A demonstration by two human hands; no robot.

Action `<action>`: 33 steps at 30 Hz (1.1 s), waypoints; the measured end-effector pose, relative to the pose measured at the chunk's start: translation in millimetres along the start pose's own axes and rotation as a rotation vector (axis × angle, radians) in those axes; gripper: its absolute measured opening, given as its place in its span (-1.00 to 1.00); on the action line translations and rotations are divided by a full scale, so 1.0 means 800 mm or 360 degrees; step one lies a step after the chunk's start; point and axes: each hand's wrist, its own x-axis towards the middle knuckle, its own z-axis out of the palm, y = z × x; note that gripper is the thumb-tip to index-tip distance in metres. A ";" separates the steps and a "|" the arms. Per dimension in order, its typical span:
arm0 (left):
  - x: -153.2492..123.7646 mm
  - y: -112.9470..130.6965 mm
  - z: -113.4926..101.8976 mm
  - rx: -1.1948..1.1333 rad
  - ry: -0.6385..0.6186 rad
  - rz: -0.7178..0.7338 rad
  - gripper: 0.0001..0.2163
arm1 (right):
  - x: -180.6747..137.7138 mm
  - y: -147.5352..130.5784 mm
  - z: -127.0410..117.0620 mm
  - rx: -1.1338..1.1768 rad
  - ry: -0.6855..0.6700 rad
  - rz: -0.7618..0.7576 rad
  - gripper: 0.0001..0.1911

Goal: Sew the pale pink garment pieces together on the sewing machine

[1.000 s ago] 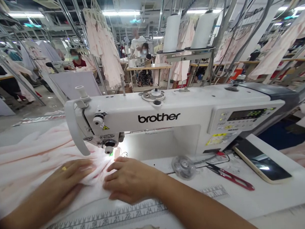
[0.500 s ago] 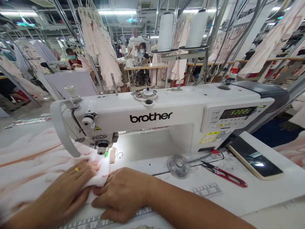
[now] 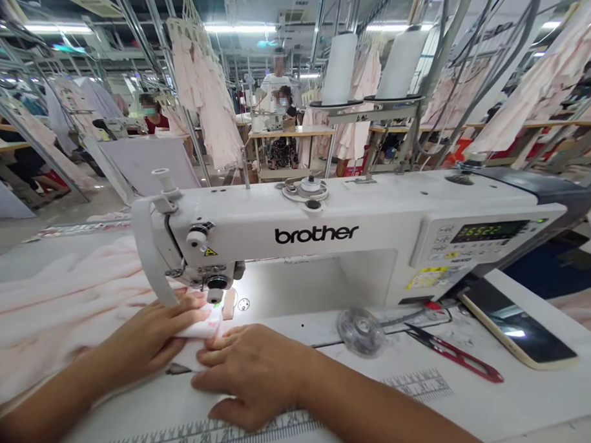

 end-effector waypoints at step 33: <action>0.005 0.031 0.010 -0.0364 -0.0006 -0.0154 -0.76 | 0.002 0.016 -0.008 0.0109 0.0127 0.0076 -0.76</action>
